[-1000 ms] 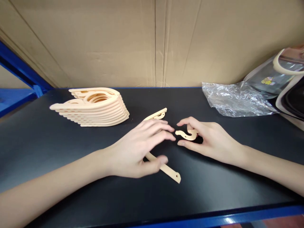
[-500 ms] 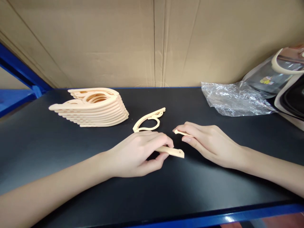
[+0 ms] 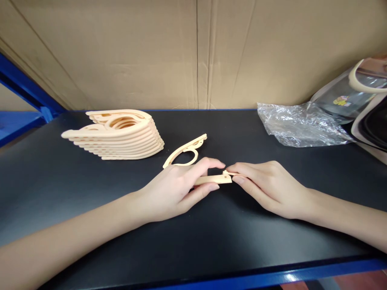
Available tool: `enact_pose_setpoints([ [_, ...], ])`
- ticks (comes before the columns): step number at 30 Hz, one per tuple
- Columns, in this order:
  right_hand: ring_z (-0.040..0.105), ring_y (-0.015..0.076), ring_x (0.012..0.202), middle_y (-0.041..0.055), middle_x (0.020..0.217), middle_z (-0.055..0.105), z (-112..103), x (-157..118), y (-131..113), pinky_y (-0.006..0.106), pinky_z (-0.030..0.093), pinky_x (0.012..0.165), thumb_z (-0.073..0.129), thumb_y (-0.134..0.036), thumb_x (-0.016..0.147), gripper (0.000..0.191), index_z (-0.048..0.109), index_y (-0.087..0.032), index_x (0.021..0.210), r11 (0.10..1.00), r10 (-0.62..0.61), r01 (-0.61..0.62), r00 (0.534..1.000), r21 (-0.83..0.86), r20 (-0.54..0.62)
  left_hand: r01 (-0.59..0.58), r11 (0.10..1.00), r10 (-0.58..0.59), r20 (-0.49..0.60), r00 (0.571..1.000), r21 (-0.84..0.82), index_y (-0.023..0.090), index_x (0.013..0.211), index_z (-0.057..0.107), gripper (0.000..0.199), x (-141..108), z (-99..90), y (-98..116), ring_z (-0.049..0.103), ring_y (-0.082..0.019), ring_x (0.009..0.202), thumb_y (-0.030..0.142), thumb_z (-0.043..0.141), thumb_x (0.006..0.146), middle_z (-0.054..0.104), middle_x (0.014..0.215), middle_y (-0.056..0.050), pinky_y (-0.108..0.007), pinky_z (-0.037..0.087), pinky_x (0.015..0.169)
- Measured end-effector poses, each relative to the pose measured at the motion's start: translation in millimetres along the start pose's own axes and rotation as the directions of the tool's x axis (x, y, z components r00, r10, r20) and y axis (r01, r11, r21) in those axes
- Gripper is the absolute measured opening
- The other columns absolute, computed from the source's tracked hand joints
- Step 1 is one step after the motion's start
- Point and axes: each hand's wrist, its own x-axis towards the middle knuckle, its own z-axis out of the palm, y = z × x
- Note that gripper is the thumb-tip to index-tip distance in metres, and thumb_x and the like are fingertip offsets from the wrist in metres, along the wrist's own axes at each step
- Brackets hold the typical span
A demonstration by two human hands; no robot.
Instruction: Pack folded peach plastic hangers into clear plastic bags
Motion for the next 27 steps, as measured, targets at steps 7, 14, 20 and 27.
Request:
enact_pose_setpoints([
  [7,0.049,0.0085,0.052,-0.0015,0.069,0.057,0.8,1.4,0.0,0.022,0.036,0.051,0.033,-0.031,0.104,0.031,0.052,-0.018,0.083,1.000,-0.015,0.015,1.000,0.012,-0.015,-0.079,0.997,0.079,-0.014,0.997,-0.002,0.023,0.133,0.046,0.032,0.7,-0.5,1.1,0.063,-0.013,0.113,0.021,0.044,0.101,0.065,0.129,-0.002,-0.023,0.046,0.097],
  [14,0.050,0.0078,0.050,-0.0031,0.065,0.056,5.2,3.0,-2.6,0.021,0.034,0.049,0.040,-0.043,0.102,0.036,0.051,-0.019,0.078,0.999,-0.020,0.018,0.999,-0.049,-0.046,-0.039,0.999,0.039,0.006,0.999,0.013,0.021,0.122,0.051,0.023,2.0,0.9,4.3,0.067,-0.012,0.084,0.023,0.044,0.100,0.070,0.106,0.001,-0.021,0.048,0.072],
  [20,0.053,0.0090,0.051,-0.0017,0.068,0.060,7.6,2.4,-5.1,0.022,0.035,0.049,0.037,-0.045,0.102,0.038,0.053,-0.018,0.082,0.996,0.025,-0.028,0.999,-0.083,-0.041,0.020,1.000,-0.020,-0.062,0.998,-0.002,0.022,0.114,0.056,0.017,2.8,3.4,8.5,0.063,-0.009,0.068,0.026,0.051,0.098,0.070,0.094,0.004,-0.019,0.042,0.058],
  [27,0.052,0.0087,0.052,-0.0026,0.068,0.059,5.9,2.7,-5.0,0.021,0.034,0.049,0.039,-0.045,0.102,0.037,0.052,-0.019,0.078,0.997,0.059,-0.060,0.998,-0.047,-0.036,0.127,0.991,-0.130,-0.064,0.989,-0.051,0.022,0.121,0.051,0.023,2.5,8.3,13.1,0.069,-0.013,0.078,0.029,0.047,0.099,0.073,0.102,0.001,-0.025,0.050,0.071],
])
